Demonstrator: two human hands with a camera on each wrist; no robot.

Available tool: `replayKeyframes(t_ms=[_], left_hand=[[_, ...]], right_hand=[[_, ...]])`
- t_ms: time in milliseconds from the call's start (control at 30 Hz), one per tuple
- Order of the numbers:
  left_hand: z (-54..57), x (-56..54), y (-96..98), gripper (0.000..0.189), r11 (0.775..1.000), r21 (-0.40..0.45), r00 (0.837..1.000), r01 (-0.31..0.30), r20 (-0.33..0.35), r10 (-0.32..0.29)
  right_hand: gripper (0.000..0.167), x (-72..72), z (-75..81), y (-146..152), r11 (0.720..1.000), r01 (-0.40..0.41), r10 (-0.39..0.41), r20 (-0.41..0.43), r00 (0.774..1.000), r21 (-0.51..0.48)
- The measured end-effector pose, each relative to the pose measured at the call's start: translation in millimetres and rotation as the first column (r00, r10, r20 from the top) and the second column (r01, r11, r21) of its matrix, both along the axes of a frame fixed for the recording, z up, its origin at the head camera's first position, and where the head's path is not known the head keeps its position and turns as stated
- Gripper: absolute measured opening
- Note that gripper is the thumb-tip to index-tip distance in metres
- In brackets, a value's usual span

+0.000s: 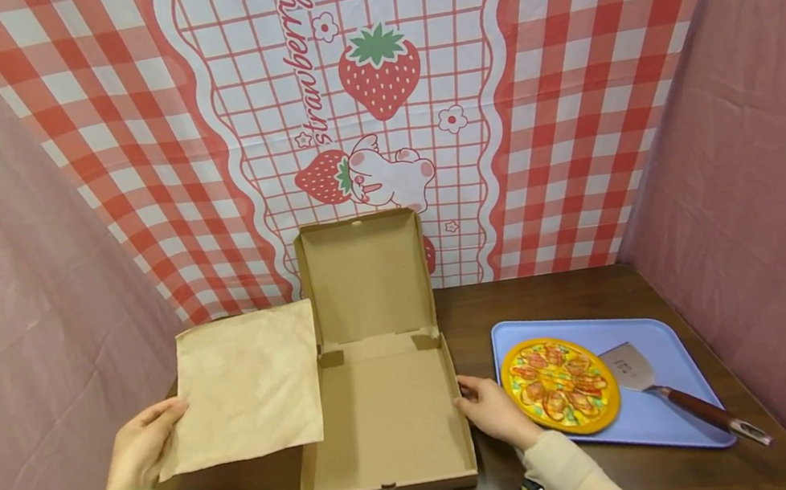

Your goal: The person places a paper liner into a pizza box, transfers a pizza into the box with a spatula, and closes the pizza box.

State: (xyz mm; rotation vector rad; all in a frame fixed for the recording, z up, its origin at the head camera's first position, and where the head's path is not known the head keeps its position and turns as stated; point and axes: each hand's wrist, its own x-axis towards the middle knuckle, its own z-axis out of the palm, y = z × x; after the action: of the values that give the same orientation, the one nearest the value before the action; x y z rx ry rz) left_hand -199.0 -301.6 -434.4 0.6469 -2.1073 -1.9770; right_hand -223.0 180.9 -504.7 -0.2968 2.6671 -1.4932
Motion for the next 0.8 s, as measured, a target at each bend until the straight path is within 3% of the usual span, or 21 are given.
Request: replayKeyframes(t_ms=[200,467,600,800], left_hand=[[3.2,-1.4,23.5,0.024,0.990,0.083,0.994,0.110,-0.021,-0.109],[-2.4,-4.9,55.3,0.016,0.971,0.137,0.981,0.194,-0.043,-0.190],[-7.8,-5.8,72.1,0.007,0.969,0.129,0.977,0.211,-0.041,-0.208],[-20.7,-6.7,97.4,0.013,0.968,0.112,0.974,0.225,-0.043,-0.221]], right_hand=[[0.045,-0.7,-1.6,-1.1,1.000,0.005,-0.005,0.029,1.000,-0.009],[0.045,-1.9,-3.7,-0.9,1.000,-0.015,0.015,0.010,1.000,0.003],[0.046,-2.3,-3.6,-0.7,1.000,-0.016,0.016,0.021,1.000,-0.009],[0.047,-2.3,-3.3,-1.0,1.000,-0.011,0.012,0.037,0.999,-0.029]])
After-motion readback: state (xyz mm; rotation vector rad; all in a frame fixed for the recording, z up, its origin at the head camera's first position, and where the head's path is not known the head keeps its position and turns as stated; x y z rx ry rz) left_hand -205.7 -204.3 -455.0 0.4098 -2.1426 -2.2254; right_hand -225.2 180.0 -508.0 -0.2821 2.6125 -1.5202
